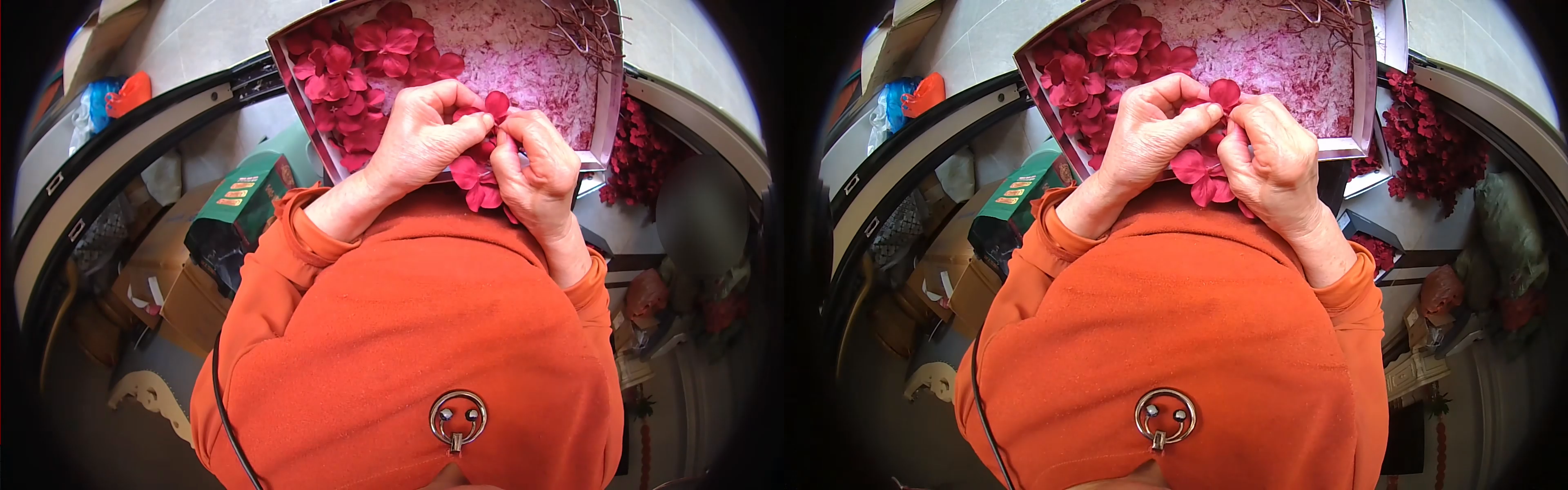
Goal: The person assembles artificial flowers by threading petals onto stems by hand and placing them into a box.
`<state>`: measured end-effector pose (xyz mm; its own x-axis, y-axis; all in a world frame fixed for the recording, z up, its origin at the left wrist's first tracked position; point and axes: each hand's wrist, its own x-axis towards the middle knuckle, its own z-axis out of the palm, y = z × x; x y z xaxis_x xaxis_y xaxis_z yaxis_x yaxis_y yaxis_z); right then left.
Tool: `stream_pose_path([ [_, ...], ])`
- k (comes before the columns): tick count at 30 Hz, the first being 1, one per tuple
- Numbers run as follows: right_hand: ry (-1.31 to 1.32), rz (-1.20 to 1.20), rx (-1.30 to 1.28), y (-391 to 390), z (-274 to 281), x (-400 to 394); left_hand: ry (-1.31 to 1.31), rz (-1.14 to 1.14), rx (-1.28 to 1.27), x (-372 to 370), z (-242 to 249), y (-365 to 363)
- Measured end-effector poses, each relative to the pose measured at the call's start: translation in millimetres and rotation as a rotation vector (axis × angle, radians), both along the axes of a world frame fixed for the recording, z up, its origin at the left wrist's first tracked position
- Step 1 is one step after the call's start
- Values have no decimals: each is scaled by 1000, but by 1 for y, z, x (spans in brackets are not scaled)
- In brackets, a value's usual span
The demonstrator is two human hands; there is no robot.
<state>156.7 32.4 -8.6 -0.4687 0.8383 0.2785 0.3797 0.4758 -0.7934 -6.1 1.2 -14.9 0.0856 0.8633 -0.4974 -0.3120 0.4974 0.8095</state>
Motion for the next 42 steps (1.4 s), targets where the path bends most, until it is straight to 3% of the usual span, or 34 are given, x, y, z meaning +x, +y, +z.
stream_pose_path([
  [8, 2, 10, -48, 1, -2, 0, 54, -33, 45, 1, -9, -2],
  [12, 34, 44, -218, 0, 9, 8, -50, -90, 21, -3, 2, -8],
  [16, 251, -33, -313, 3, 41, 39, 136, -259, 58, -21, 14, -18],
  [18, 381, -109, -427, 0, 48, 65, 404, -278, 258, -32, 20, -19],
  [19, 436, -92, -475, 0, 49, 77, 480, -243, 230, -36, 24, -18],
  [20, 367, -89, -453, 1, 53, 87, 804, -228, 511, -42, 14, -15],
  [22, 253, -183, -457, 2, 38, 120, 1123, -240, 646, -44, 14, -7],
  [24, 155, -313, -560, 6, 20, 167, 1163, -226, 683, -38, 11, 0],
  [27, -4, -643, -419, 29, -18, 271, 1217, -247, 786, -25, 12, 14],
  [29, -157, -810, -237, 48, -37, 353, 1169, -244, 836, -13, 16, 23],
  [30, -330, -870, -16, 54, -43, 381, 1133, -252, 857, -7, 19, 31],
  [32, -466, -944, 26, 56, -33, 388, 1147, -216, 932, 4, 11, 50],
  [34, -279, -840, -12, 56, -28, 365, 1101, -159, 805, 17, 10, 71],
  [35, -280, -759, 87, 56, -23, 337, 1139, -127, 808, 24, 8, 83],
  [37, -257, -682, 56, 39, 29, 232, 1231, -160, 767, 35, 7, 98],
  [39, -174, -479, 105, 38, 37, 168, 1272, -215, 769, 45, 3, 105],
  [40, -199, -325, 285, 43, 32, 145, 1273, -251, 764, 48, -2, 109],
  [42, -157, -155, 404, 51, 27, 95, 1289, -254, 748, 51, -2, 103],
])
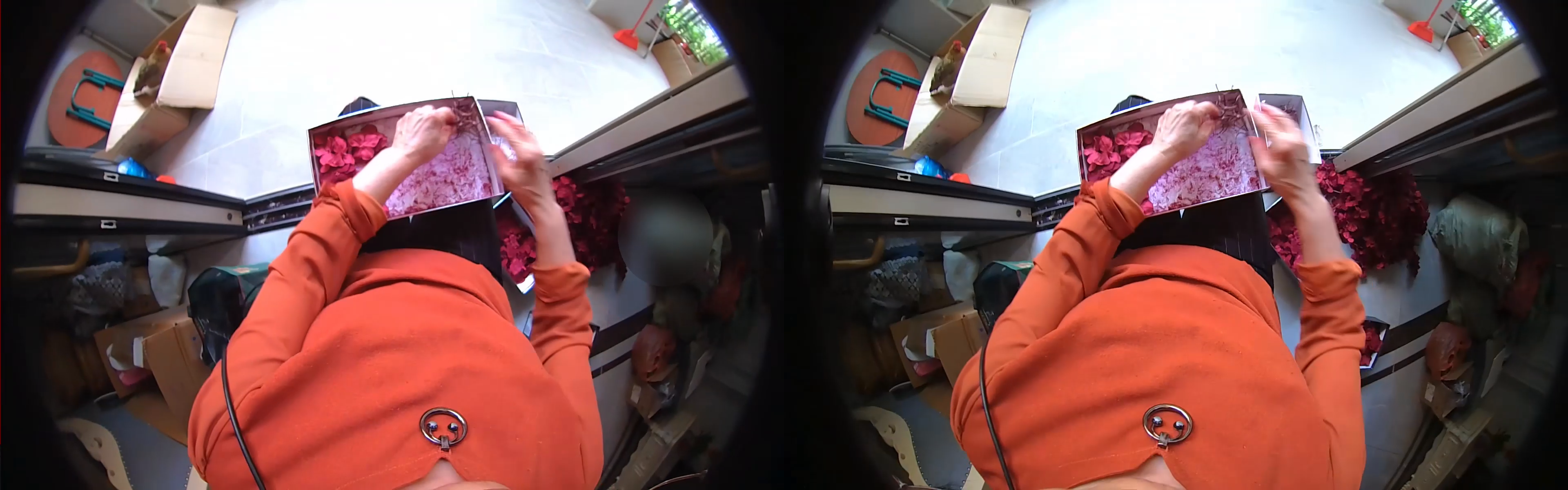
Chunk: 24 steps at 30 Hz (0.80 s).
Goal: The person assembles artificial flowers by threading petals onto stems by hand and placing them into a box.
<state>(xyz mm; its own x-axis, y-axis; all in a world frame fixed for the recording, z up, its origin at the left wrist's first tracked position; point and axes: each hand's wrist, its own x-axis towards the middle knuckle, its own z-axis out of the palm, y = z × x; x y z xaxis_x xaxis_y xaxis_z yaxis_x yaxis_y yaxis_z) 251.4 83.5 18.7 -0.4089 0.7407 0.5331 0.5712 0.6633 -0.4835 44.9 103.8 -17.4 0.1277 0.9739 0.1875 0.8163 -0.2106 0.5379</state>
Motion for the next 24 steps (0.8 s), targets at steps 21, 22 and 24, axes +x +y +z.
stream_pose_path([
  [21, -446, -407, 179, 11, -69, -65, -442, 110, -45, -37, 14, -64],
  [22, -388, -445, 177, 13, -76, -74, -504, 40, -53, -44, 6, -62],
  [24, -367, -379, 19, 6, -71, -78, -376, -113, -73, -54, -11, -66],
])
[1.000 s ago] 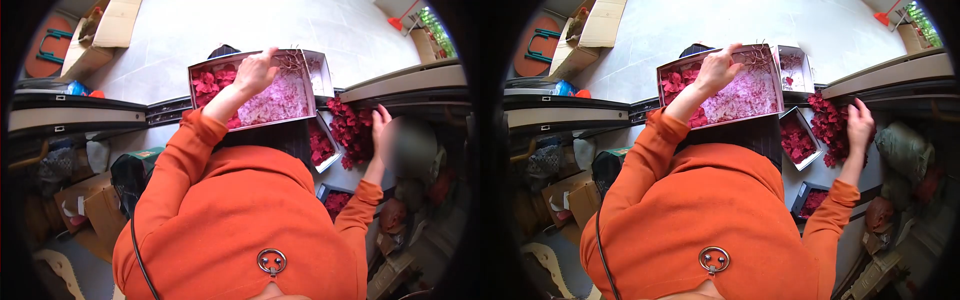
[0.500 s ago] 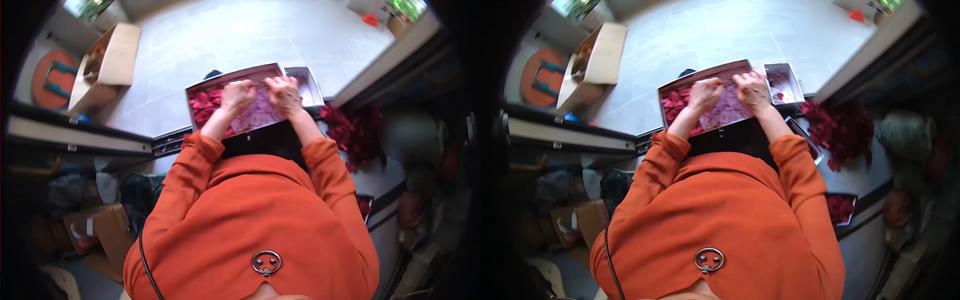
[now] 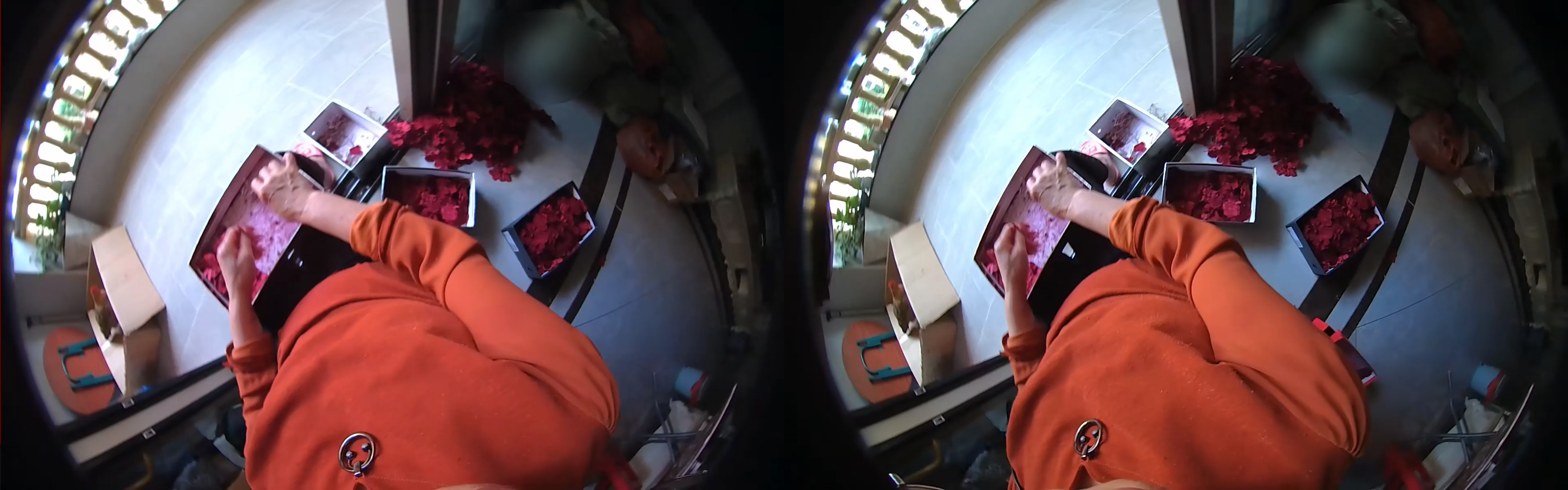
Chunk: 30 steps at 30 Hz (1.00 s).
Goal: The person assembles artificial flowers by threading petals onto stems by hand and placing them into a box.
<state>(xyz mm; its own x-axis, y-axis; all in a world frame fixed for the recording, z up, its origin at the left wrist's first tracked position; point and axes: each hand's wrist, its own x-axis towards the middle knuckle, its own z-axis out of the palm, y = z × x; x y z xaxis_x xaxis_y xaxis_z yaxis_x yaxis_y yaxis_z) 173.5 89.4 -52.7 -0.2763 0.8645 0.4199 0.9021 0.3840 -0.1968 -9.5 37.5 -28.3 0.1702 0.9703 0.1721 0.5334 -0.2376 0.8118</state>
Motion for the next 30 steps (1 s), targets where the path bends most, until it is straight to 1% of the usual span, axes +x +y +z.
stream_pose_path([
  [2, 58, 53, -86, -12, 12, 7, 54, -53, -153, 10, 1, -19],
  [3, 106, 71, -73, -17, 13, 13, 175, -118, -25, 14, 0, -22],
  [4, 154, 93, -61, -20, 14, 18, 173, -128, -33, 15, 0, -26],
  [6, 180, 76, -61, -24, 17, 25, 42, -87, -272, 15, 10, -35],
  [8, 308, 113, 80, -28, 20, 28, 59, -89, -342, 14, 20, -42],
  [9, 348, 140, 144, -34, 27, 32, 111, -110, -252, 11, 19, -44],
  [10, 348, 136, 140, -40, 34, 31, 161, -133, -163, 9, 18, -45],
  [12, 483, 455, 77, -55, 40, 24, 45, -93, -137, 7, 14, -50],
  [13, 438, 495, 268, -64, 40, 18, 4, -96, -186, 9, 23, -52],
  [14, 409, 546, 240, -73, 39, 16, -76, -134, -189, -1, 19, -49],
  [16, 356, 512, 276, -78, 36, 6, -337, -52, -373, 10, 41, -53],
  [17, 323, 513, 243, -78, 36, 7, -300, 4, -382, 15, 51, -56],
  [18, 292, 533, 211, -78, 44, 16, -251, -36, -373, 12, 55, -55],
  [19, 420, 534, 266, -75, 43, 16, -251, -35, -357, 9, 58, -55],
  [20, 567, 566, 324, -73, 46, 15, -311, -45, -354, 14, 59, -57],
  [21, 536, 554, 341, -72, 47, 13, -400, -54, -367, 16, 59, -58],
  [23, 691, 646, 185, -72, 54, 18, -604, -68, -426, 17, 59, -59],
  [24, 694, 585, 180, -74, 58, 20, -631, -86, -418, 18, 59, -56],
  [25, 800, 592, 112, -74, 55, 21, -822, -116, -533, 15, 61, -56],
  [26, 801, 495, 1, -80, 61, 29, -1026, -171, -642, 16, 62, -56],
  [27, 768, 477, 50, -80, 62, 30, -1023, -115, -613, 18, 59, -58],
  [28, 812, 474, 46, -81, 67, 29, -1019, -68, -593, 20, 55, -58],
  [30, 854, 471, 3, -83, 76, 27, -1062, -80, -587, 17, 51, -58],
])
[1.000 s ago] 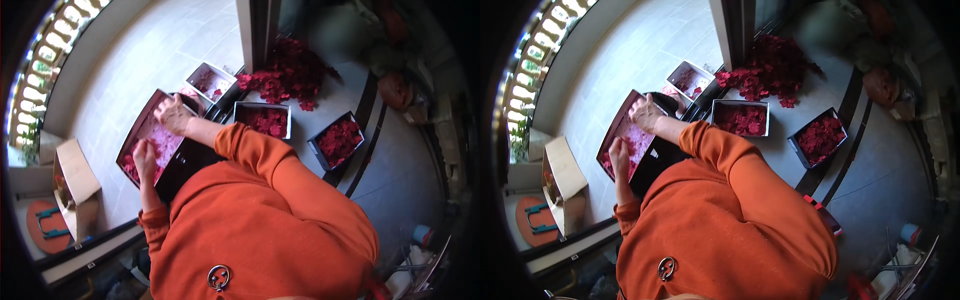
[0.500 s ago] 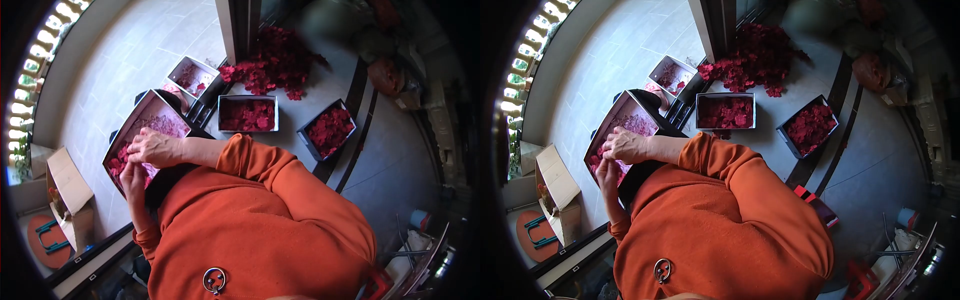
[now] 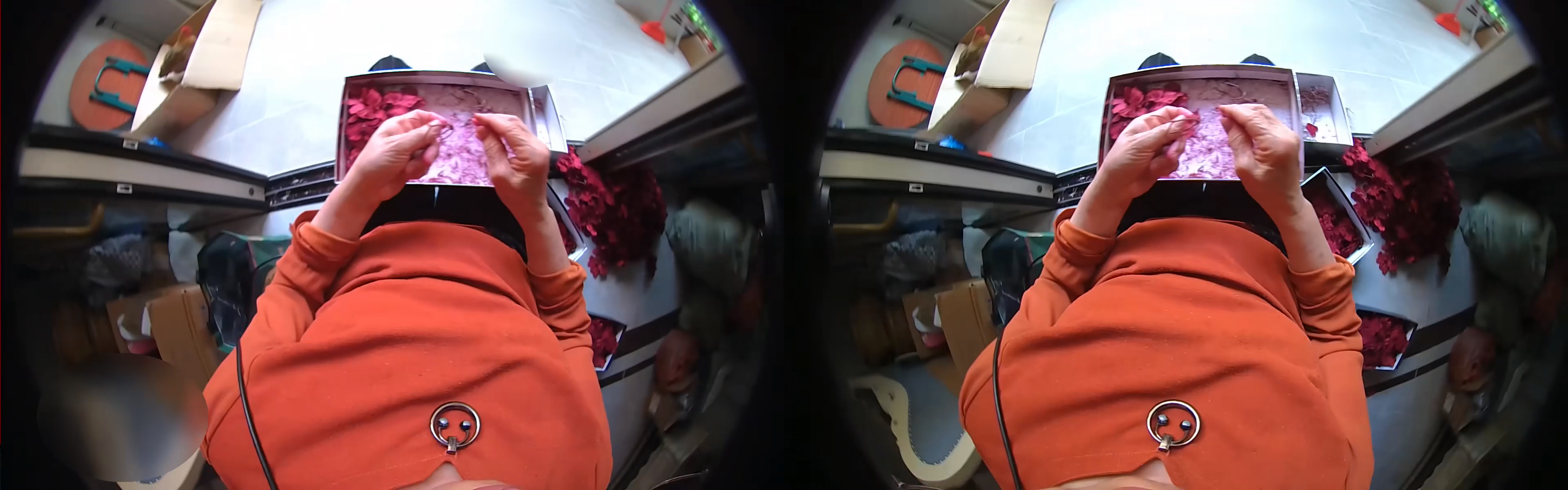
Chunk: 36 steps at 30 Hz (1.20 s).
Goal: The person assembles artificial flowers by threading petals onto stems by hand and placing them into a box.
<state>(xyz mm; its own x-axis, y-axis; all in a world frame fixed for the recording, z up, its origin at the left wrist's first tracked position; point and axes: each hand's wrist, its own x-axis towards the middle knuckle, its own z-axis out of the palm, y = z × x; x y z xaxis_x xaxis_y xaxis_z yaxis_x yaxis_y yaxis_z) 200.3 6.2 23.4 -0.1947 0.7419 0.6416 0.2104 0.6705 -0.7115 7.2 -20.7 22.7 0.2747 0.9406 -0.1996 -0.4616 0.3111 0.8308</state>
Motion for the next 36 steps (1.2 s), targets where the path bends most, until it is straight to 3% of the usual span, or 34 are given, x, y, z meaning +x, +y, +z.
stream_pose_path([
  [8, -70, 104, 59, -2, 6, -13, 69, 99, -25, 2, 2, -6],
  [16, -229, 250, 63, -10, 5, -12, 360, -74, 107, 3, 6, -14],
  [18, -178, 334, -82, -19, 7, -6, 361, -93, 139, 7, 3, -21],
  [21, 228, 639, -680, -32, 8, 8, 114, -214, 77, 8, 0, -34],
  [22, 226, 640, -694, -35, 6, 10, 171, -254, 49, 4, 0, -37],
  [25, 547, 656, -923, -44, 6, 8, 221, -316, 61, 1, 14, -38],
  [28, 630, 836, -994, -32, -3, 18, 405, -376, 119, -2, 23, -29],
  [30, 698, 808, -941, -29, -7, 17, 596, -291, 248, -18, 17, -12],
  [32, 678, 758, -1033, -28, -6, 23, 1033, 72, 718, -31, -7, 12],
  [34, 365, 634, -1043, -27, -7, 23, 1440, 137, 895, -37, -17, 29],
  [36, 172, 575, -1154, -31, 0, 17, 1542, 57, 841, -34, -26, 39],
])
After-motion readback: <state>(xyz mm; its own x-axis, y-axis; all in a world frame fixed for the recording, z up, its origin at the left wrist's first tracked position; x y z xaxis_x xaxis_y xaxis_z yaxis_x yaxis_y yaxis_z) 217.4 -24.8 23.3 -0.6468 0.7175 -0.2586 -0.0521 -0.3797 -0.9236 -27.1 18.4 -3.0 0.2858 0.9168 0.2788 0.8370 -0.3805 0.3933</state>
